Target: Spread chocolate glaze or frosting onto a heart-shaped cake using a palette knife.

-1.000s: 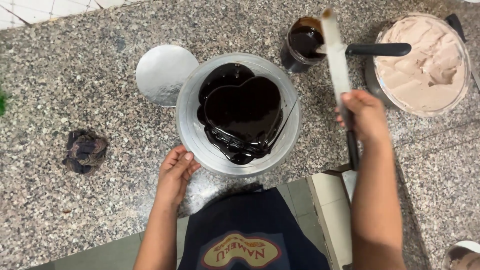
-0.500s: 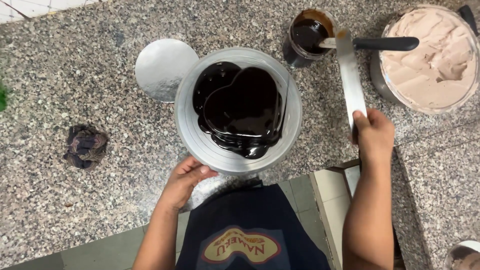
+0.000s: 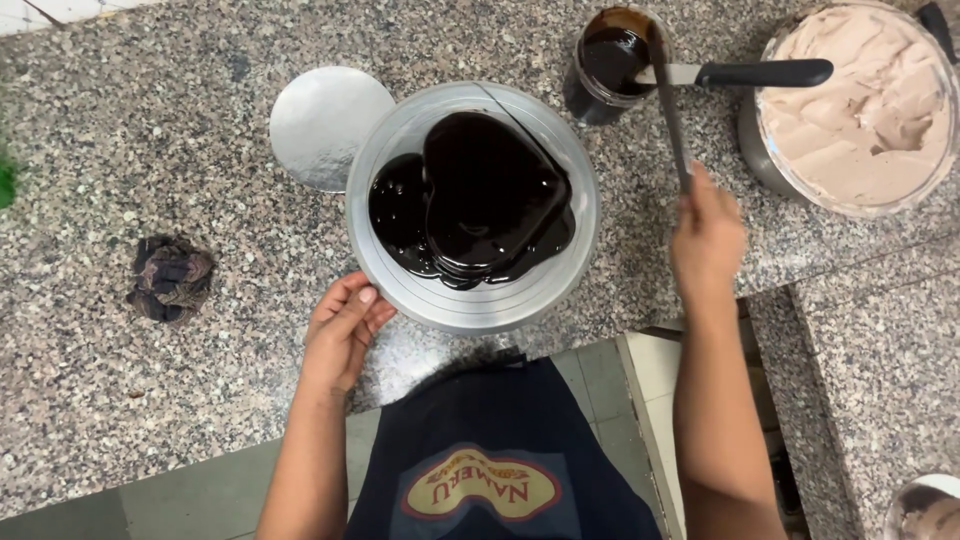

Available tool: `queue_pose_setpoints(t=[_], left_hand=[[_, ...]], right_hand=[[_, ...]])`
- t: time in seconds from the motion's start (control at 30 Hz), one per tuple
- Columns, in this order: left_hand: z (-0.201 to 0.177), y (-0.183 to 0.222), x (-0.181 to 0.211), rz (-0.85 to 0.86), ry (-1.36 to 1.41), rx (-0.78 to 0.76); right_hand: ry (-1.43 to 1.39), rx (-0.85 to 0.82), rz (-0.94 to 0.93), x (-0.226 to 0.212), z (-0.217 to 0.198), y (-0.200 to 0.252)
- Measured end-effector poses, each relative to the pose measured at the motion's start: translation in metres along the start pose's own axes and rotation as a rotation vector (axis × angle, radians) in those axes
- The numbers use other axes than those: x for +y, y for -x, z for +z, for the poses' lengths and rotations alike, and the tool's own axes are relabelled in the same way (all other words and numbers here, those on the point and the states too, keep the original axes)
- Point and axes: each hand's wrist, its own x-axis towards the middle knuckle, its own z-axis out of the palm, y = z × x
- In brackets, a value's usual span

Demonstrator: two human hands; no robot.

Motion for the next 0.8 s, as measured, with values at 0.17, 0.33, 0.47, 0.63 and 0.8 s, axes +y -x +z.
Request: queue_pose_setpoints(t=[0.17, 0.33, 0.47, 0.63, 0.8], left_hand=[[0.001, 0.001, -0.005, 0.014, -0.005, -0.033], [0.005, 0.003, -0.009, -0.011, -0.025, -0.012], [0.005, -0.006, -0.012, 0.028, -0.017, 0.054], [0.010, -0.012, -0.002, 0.090, -0.029, 0.168], [0.017, -0.006, 0.000, 0.014, -0.020, 0.023]], right_hand=[[0.363, 0.042, -0.221, 0.007, 0.008, 0.029], [0.379, -0.124, -0.067, 0.004, -0.033, 0.070], [-0.158, -0.279, 0.280, -0.002, -0.059, 0.080], [-0.507, -0.305, 0.507, -0.017, -0.066, 0.082], [-0.770, -0.311, 0.624, -0.027, -0.065, 0.082]])
